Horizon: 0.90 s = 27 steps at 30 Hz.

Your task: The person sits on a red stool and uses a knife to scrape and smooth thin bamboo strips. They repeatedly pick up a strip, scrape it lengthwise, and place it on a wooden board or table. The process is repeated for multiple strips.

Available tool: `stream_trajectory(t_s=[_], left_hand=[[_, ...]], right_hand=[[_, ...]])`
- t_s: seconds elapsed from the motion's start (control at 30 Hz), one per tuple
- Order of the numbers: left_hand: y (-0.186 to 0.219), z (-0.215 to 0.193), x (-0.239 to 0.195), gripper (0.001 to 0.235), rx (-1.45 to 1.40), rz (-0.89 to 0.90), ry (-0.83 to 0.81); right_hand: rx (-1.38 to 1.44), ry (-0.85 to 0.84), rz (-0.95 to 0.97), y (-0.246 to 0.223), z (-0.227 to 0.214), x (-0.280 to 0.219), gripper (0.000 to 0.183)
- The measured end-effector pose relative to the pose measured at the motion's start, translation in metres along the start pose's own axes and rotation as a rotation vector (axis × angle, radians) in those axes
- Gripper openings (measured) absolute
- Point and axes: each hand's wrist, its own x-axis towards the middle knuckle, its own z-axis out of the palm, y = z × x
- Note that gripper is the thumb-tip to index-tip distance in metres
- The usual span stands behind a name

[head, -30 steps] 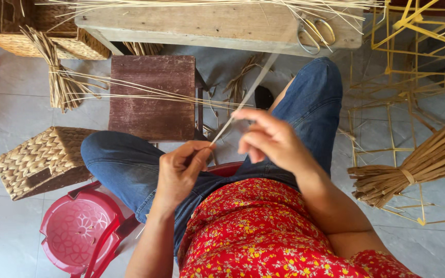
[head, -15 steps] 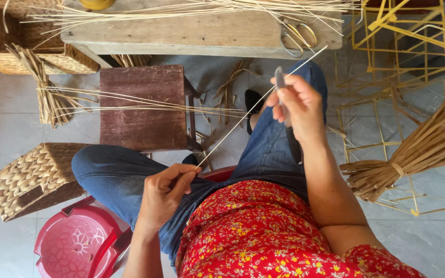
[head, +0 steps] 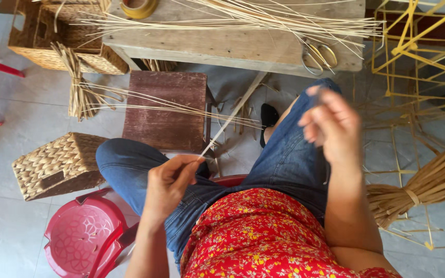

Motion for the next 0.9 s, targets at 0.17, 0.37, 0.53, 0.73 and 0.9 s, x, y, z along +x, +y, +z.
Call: stream_trajectory(t_s=[0.17,0.37,0.53,0.73,0.9], left_hand=[[0.001,0.035,0.007,0.014,-0.019,-0.005,-0.110],[-0.002,0.033,0.005,0.014,-0.007,-0.034,-0.136],[0.000,0.028,0.006,0.014,-0.006,-0.037,-0.150],[0.008,0.028,0.003,0.014,0.072,-0.058,-0.154],[-0.001,0.020,0.000,0.014,0.071,-0.029,-0.170]], right_hand=[[-0.056,-0.584,0.176,0.014,0.078,-0.032,0.043],[-0.027,-0.498,0.193,0.027,0.088,-0.024,0.028],[-0.049,-0.462,0.164,0.029,0.082,-0.019,0.023],[-0.049,-0.329,0.156,0.028,0.079,-0.018,0.020],[0.069,-0.147,0.121,0.031,0.041,-0.003,0.016]])
